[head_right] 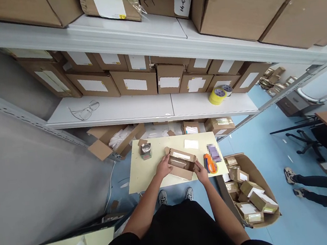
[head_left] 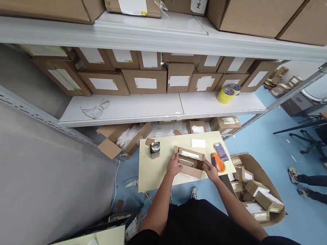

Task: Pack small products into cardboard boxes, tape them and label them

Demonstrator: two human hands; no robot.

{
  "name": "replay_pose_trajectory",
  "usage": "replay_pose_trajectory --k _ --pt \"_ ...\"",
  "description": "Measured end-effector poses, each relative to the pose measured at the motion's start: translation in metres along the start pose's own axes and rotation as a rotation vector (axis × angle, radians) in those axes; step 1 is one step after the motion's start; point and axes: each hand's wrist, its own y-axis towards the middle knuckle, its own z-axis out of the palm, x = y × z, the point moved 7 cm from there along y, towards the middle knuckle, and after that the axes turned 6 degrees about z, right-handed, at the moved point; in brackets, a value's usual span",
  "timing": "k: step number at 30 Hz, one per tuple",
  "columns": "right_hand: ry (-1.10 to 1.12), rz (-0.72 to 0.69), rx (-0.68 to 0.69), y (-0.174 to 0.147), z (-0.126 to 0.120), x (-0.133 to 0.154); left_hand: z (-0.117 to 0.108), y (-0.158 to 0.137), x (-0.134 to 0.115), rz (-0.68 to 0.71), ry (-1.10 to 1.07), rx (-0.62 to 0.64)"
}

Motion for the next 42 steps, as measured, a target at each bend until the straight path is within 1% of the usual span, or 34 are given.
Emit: replay_pose_trajectory --k 2,4,6,8,10,11,12,15,17,19,22,24,27,28,29,31,34,36,38,42 --pt "0.024 -0.010 0.015 -0.002 0.001 -0.002 -0.004 -0.005 -0.002 0.008 0.030 -0.065" --pt "0.026 -0.056 0.030 -0.005 0.003 -0.001 -0.009 -0.011 -0.006 0.019 0.082 -0.160" --pt "-0.006 -0.096 0.050 -0.010 0.006 -0.001 -0.014 -0.015 -0.014 0.068 0.123 -0.224" --pt "-0.073 -0.117 0.066 -0.014 0.007 -0.003 -0.016 -0.013 -0.024 0.178 0.136 -0.222" --pt "-0.163 -0.124 0.064 -0.017 0.006 -0.004 -0.016 -0.008 -0.030 0.288 0.130 -0.172" --pt "-0.213 -0.128 0.060 -0.018 0.005 -0.004 -0.016 -0.005 -0.029 0.313 0.122 -0.134" --pt "-0.266 -0.129 0.053 -0.018 0.004 -0.003 -0.015 -0.001 -0.024 0.309 0.109 -0.090" --pt "-0.417 -0.118 -0.001 -0.016 -0.001 0.004 -0.004 0.006 0.000 0.195 0.051 0.066" --pt "-0.486 -0.141 -0.057 -0.016 -0.004 0.015 0.005 0.005 0.013 0.150 0.009 0.128" --pt "-0.516 -0.204 -0.099 -0.018 -0.006 0.029 0.011 0.002 0.018 0.150 -0.022 0.115" --pt "-0.517 -0.300 -0.136 -0.025 -0.004 0.050 0.015 -0.001 0.018 0.152 -0.038 0.037" --pt "-0.511 -0.345 -0.098 -0.030 0.004 0.061 0.016 -0.002 0.016 0.142 -0.048 0.003" --pt "-0.519 -0.401 0.028 -0.034 0.022 0.077 0.016 -0.002 0.014 0.120 -0.074 -0.021" --pt "-0.528 -0.407 0.049 -0.035 0.027 0.082 0.016 -0.003 0.014 0.111 -0.081 -0.024" --pt "-0.541 -0.404 0.050 -0.034 0.029 0.086 0.016 -0.003 0.013 0.101 -0.086 -0.027" --pt "-0.569 -0.383 0.012 -0.030 0.030 0.096 0.017 -0.005 0.012 0.077 -0.093 -0.032" --pt "-0.592 -0.357 -0.065 -0.018 0.023 0.106 0.020 -0.009 0.011 0.043 -0.098 -0.036" --pt "-0.597 -0.340 -0.076 -0.007 0.019 0.108 0.023 -0.012 0.010 0.040 -0.092 -0.035" --pt "-0.604 -0.318 -0.043 0.006 0.018 0.105 0.027 -0.016 0.010 0.048 -0.080 -0.023" --pt "-0.607 -0.276 0.065 0.032 0.022 0.093 0.035 -0.023 0.010 0.091 -0.066 0.026"
